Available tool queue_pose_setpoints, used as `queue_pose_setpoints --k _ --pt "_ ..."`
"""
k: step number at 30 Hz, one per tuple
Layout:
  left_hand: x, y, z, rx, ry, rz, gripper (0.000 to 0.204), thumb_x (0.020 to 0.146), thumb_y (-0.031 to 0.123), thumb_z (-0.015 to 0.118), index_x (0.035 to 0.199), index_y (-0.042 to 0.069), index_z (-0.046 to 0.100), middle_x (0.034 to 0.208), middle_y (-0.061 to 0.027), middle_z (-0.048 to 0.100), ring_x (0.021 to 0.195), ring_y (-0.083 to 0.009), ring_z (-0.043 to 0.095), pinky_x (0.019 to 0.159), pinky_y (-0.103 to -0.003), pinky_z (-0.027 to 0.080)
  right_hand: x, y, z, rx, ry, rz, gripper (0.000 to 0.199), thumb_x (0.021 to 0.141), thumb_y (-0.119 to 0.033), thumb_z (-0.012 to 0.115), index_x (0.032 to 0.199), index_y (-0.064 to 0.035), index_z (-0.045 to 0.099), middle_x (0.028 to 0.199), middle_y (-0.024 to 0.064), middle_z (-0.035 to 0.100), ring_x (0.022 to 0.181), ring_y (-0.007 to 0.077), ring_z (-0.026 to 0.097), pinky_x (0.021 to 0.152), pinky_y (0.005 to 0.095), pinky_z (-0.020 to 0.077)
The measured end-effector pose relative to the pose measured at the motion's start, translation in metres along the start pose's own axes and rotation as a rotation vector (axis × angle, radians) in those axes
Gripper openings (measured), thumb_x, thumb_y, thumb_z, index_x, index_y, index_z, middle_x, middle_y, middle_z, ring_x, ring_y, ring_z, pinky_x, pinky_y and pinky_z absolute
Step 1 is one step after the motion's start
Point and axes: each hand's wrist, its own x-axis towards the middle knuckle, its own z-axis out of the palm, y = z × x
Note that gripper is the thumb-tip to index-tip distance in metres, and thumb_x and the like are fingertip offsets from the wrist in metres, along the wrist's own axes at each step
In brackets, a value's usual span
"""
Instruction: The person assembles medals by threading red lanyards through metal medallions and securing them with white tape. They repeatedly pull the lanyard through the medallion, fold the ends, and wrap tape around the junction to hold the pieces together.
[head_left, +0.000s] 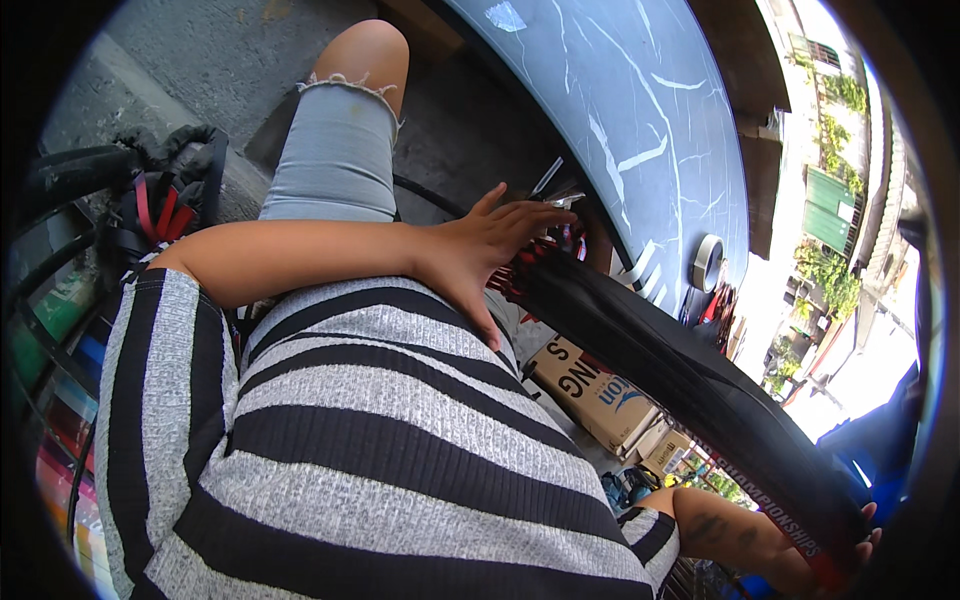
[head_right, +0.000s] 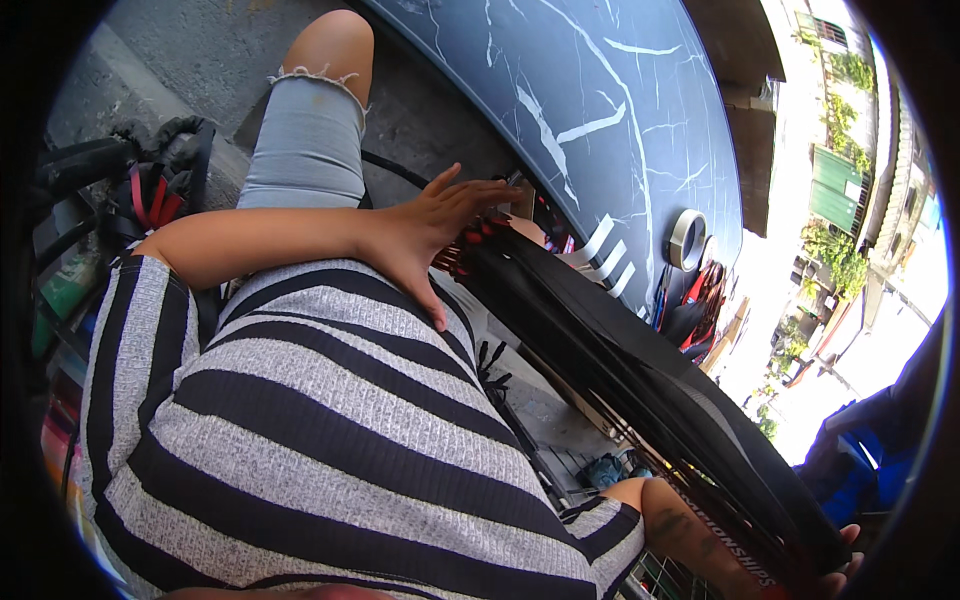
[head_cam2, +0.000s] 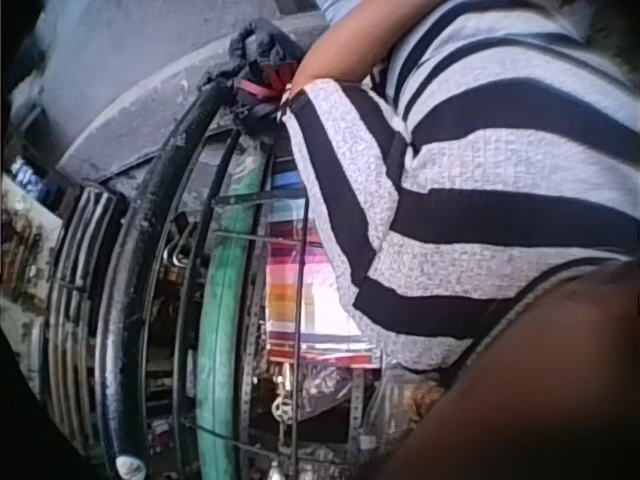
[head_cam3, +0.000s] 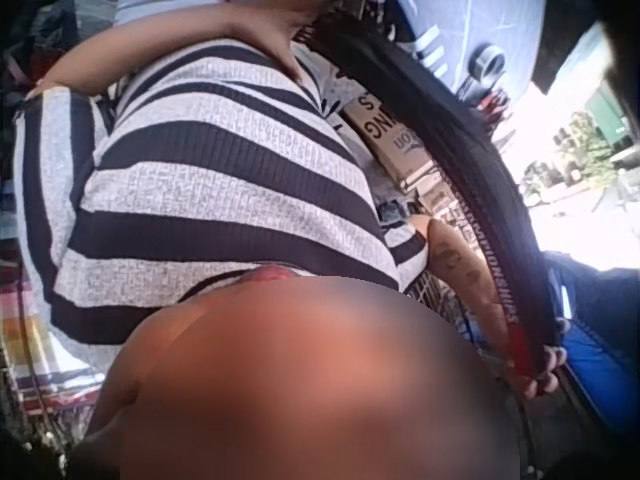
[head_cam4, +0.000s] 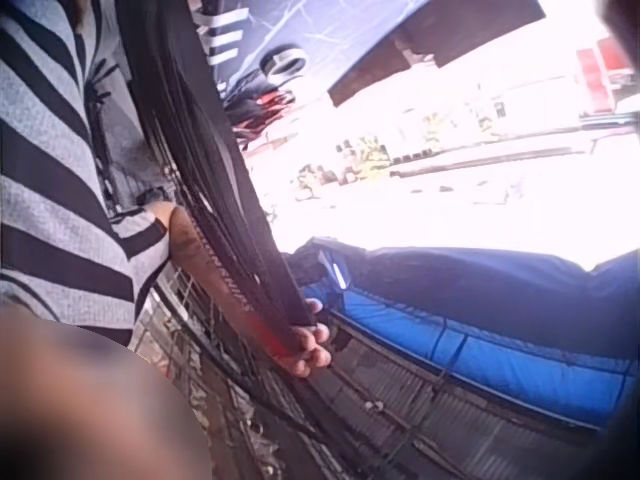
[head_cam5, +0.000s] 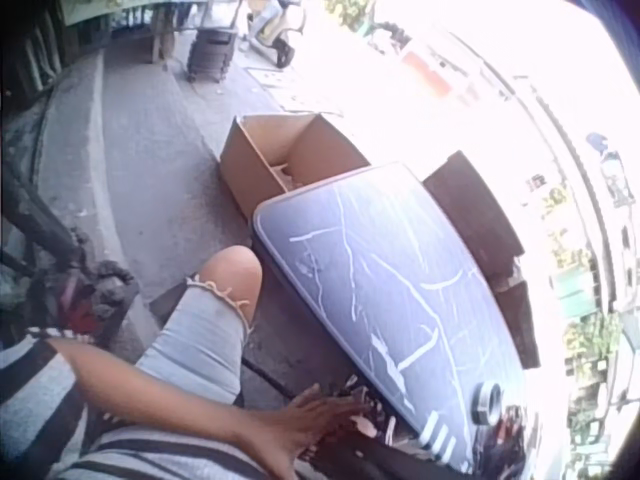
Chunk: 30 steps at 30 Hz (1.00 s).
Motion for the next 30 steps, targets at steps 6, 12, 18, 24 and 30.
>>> queue_pose_setpoints --k 6,12,18,24,30 --pt "0.004 0.006 -0.003 0.012 0.049 0.085 0.149 0.05 0.079 0.081 0.157 0.01 0.004 0.16 -0.0211 0.015 0.151 -0.0407 0.007 0.114 -0.071 -0.003 0.002 0.004 0.005 0.027 -0.018 -0.008 0.02 0.086 -0.003 0.066 0.105 0.0021 0.066 0.12 0.0183 0.064 0.096 0.0214 0.067 0.086 0.0324 0.0559" --pt "0.012 0.016 0.002 -0.01 0.028 0.095 0.145 0.053 0.081 0.078 0.157 0.011 0.005 0.16 -0.0203 0.017 0.152 -0.0407 0.008 0.116 -0.068 -0.008 0.009 0.01 0.011 0.056 -0.032 -0.015 0.02 0.086 -0.003 0.066 0.106 0.0016 0.066 0.119 0.0179 0.064 0.096 0.0214 0.067 0.086 0.0326 0.0561" --pt "0.021 0.016 0.005 -0.082 -0.032 0.136 0.122 0.064 0.069 0.08 0.155 0.013 0.02 0.154 -0.0171 0.034 0.148 -0.0356 0.026 0.118 -0.063 0.003 0.011 0.011 0.014 0.085 -0.045 -0.03 0.02 0.086 -0.003 0.066 0.106 0.0011 0.065 0.119 0.0176 0.064 0.096 0.0214 0.067 0.086 0.0327 0.0563" --pt "0.023 0.021 0.001 -0.269 0.019 0.123 0.092 0.072 0.044 0.084 0.145 0.015 0.038 0.138 -0.0111 0.053 0.127 -0.0315 0.052 0.109 -0.05 0.029 0.011 0.014 0.018 0.104 -0.059 -0.047 0.02 0.086 -0.003 0.066 0.106 0.0005 0.065 0.118 0.0173 0.064 0.096 0.0214 0.067 0.085 0.0329 0.0565" --pt "0.012 0.027 -0.011 -0.13 0.199 0.145 0.071 0.065 0.032 0.088 0.123 0.012 0.052 0.102 -0.0102 0.061 0.102 -0.0333 0.062 0.09 -0.044 0.045 0.008 0.019 0.023 0.125 -0.084 -0.046 0.021 0.086 -0.003 0.066 0.106 0.0 0.064 0.117 0.017 0.064 0.096 0.0214 0.067 0.085 0.033 0.0567"
